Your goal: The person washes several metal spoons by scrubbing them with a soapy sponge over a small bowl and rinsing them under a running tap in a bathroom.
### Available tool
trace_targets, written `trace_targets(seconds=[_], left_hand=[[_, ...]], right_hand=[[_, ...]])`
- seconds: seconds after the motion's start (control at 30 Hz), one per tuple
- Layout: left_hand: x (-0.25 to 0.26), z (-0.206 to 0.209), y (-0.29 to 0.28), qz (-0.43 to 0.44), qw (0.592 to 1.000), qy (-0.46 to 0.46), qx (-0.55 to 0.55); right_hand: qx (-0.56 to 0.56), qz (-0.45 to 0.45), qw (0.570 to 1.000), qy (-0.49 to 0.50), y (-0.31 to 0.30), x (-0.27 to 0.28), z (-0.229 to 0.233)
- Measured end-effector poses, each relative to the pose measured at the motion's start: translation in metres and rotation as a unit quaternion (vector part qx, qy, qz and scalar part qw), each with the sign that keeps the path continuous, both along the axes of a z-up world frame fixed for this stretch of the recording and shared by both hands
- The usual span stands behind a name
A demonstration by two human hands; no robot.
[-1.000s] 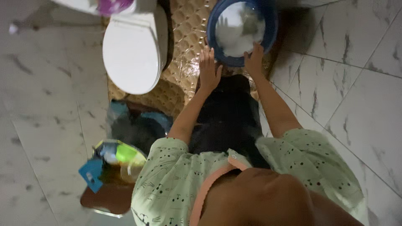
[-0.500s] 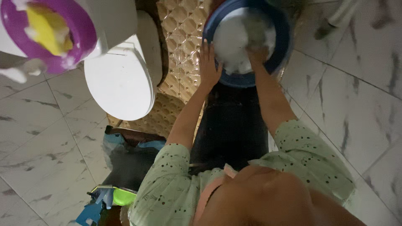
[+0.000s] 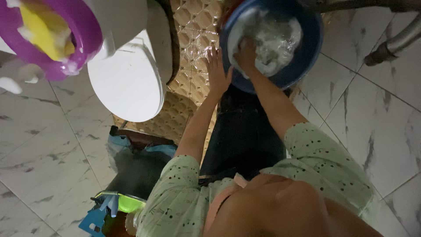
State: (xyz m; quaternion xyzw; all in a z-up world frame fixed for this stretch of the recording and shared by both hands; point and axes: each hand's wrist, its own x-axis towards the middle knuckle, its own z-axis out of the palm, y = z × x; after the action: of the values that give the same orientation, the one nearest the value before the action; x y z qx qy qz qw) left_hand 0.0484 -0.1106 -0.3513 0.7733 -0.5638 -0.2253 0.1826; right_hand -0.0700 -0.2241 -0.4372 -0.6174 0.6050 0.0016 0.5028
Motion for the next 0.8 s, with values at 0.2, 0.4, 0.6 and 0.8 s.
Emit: trace_targets(seconds=[0.2,0.4,0.6,0.8], left_hand=[[0.004,0.001,0.014,0.018,1.0,0.024,-0.001],[-0.002,0.025,0.016,0.003,0.999,0.039,-0.01],[-0.011,0.066,0.014,0.008,0.993,0.109,-0.05],[-0.014,0.133,-0.017,0.029,0.978,0.19,-0.08]], right_hand=[[0.077,0.05,0.996,-0.001,0.01,-0.014,0.015],[0.166,0.058,0.984,-0.033,0.004,-0.04,0.044],[0.177,0.063,0.98,-0.06,-0.01,-0.062,0.116],[-0.042,0.154,0.982,-0.097,0.006,-0.08,0.194]])
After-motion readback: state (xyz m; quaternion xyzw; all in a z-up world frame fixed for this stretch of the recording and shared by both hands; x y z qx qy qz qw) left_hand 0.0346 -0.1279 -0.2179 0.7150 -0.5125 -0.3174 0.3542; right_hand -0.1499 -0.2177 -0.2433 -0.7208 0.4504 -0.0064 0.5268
